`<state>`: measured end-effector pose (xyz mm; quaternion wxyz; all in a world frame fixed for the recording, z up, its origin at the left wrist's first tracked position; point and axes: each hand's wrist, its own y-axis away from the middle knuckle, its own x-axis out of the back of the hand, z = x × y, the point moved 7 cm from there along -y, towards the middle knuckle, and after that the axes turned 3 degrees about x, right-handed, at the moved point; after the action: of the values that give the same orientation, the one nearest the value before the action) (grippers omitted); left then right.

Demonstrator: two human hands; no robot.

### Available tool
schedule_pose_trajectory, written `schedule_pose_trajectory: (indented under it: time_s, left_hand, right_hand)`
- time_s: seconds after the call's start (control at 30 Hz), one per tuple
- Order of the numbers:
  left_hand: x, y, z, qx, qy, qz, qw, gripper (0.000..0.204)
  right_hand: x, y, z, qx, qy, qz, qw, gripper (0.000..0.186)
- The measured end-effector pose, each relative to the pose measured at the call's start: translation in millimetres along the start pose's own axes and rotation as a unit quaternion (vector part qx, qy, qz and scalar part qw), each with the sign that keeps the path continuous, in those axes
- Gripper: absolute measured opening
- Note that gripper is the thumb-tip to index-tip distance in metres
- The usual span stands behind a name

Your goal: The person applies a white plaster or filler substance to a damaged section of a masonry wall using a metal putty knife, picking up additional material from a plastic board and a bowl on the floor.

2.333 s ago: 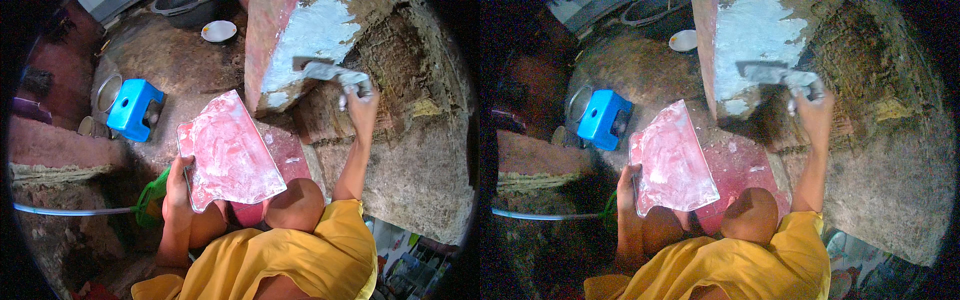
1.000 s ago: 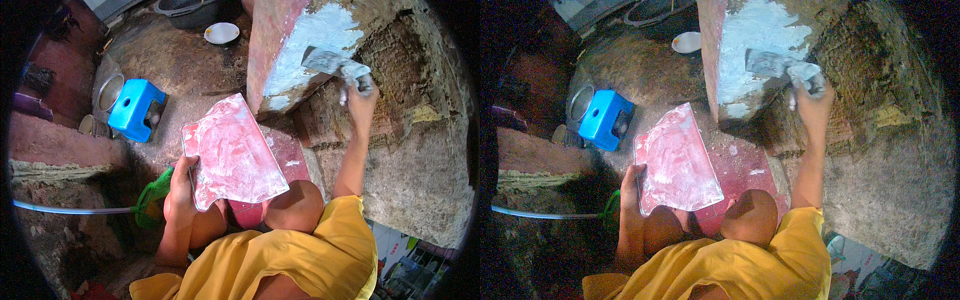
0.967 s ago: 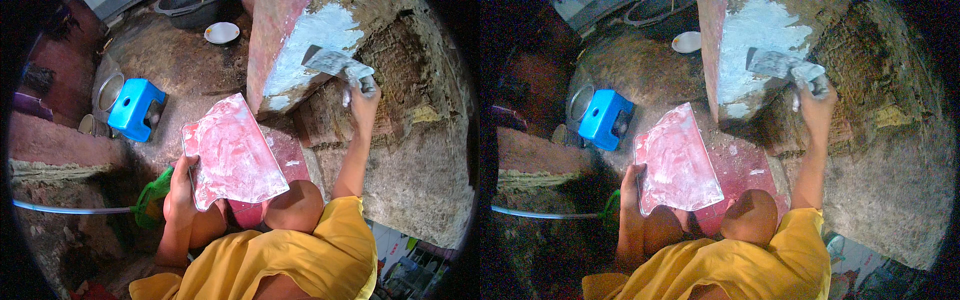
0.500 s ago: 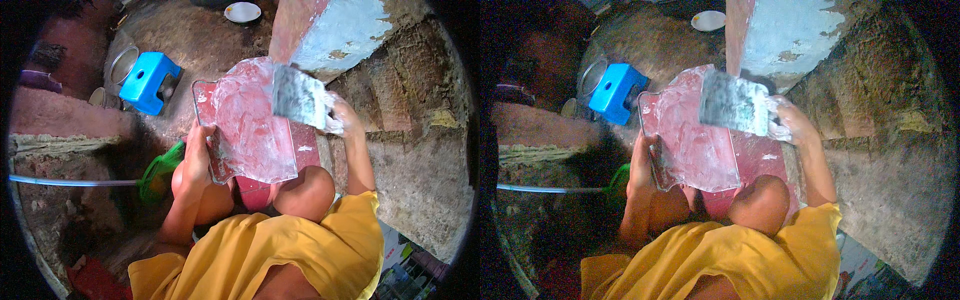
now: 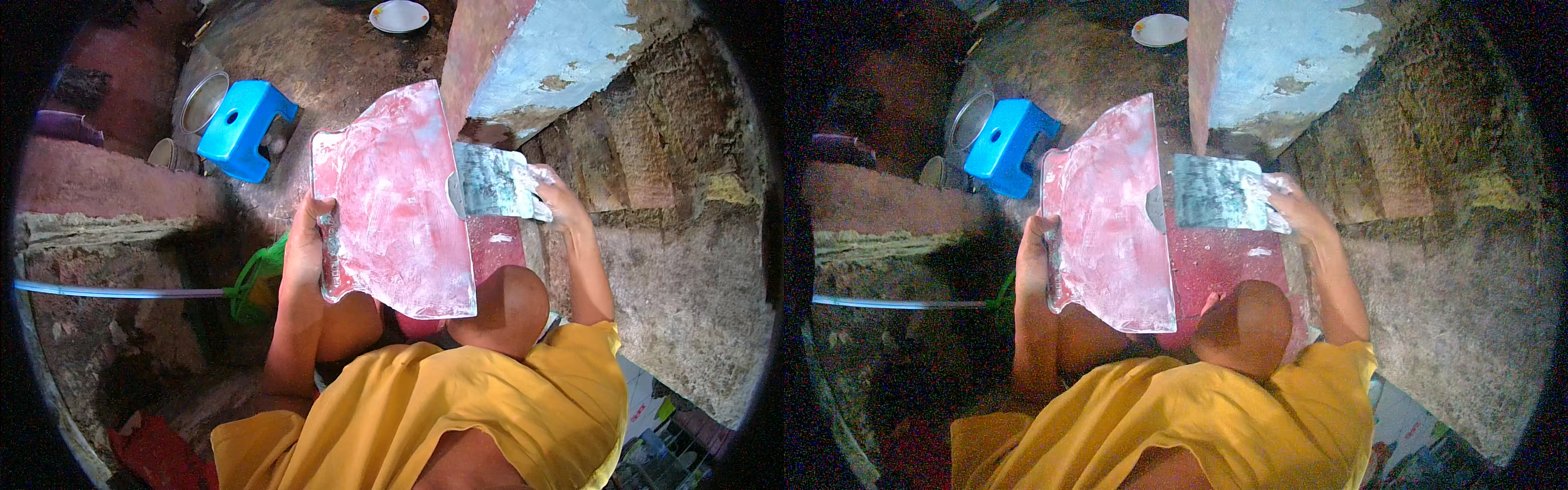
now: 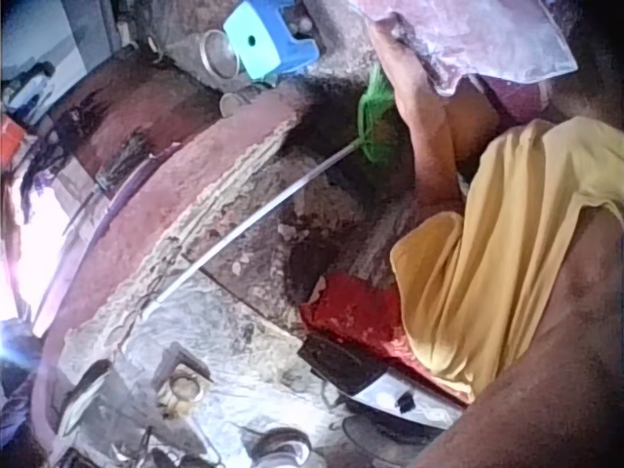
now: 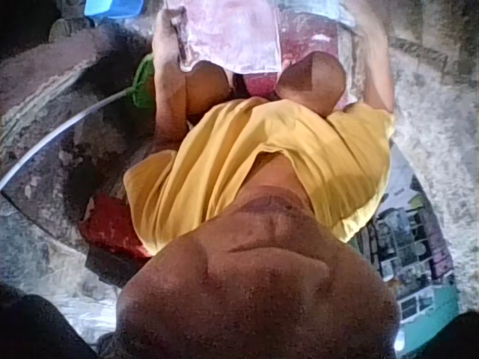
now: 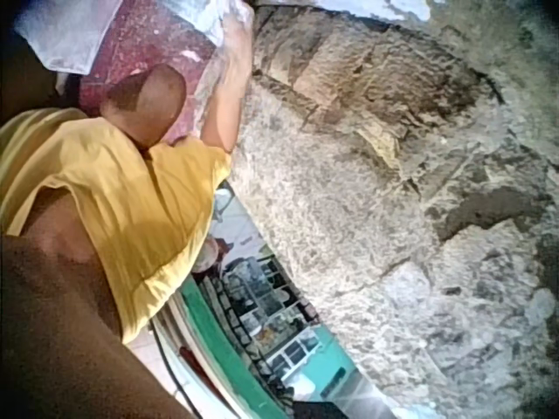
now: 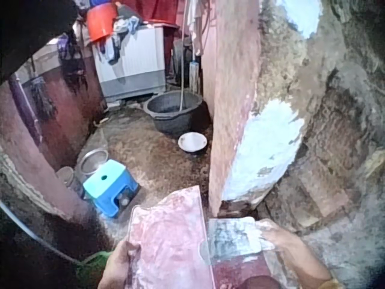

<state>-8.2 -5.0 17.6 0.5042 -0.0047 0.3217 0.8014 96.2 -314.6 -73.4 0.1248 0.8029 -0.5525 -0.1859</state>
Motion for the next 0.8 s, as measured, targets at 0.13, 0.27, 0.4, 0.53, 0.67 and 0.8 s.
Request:
schedule_pose_trajectory:
  time_s: [0.13, 0.27, 0.4, 0.53, 0.67, 0.8]
  left_hand:
    - [-3, 0, 11, -0.037, -0.083, -0.019, 0.996, 0.042]
    - [-4, -1, 1, -0.013, -0.190, -0.067, 0.979, 0.045]
    - [3, -8, -12, -0.014, -0.281, -0.104, 0.954, 0.046]
    - [-13, 8, 2, -0.049, -0.226, -0.159, 0.960, 0.053]
    - [-14, 14, 14, -0.038, -0.204, -0.080, 0.975, 0.039]
    - [0, -2, 2, -0.052, -0.213, -0.081, 0.972, 0.037]
  right_hand:
    - [24, 16, -28, 0.093, 0.078, 0.087, 0.989, 0.035]
    - [9, 38, -76, 0.178, -0.009, 0.091, 0.980, 0.040]
    - [-29, 27, -64, 0.189, -0.136, -0.013, 0.972, 0.038]
    - [-20, 9, -50, 0.156, -0.039, 0.062, 0.985, 0.032]
    - [2, 34, -89, 0.192, 0.135, 0.157, 0.959, 0.024]
    - [-12, 91, -159, 0.447, 0.510, 0.258, 0.688, 0.026]
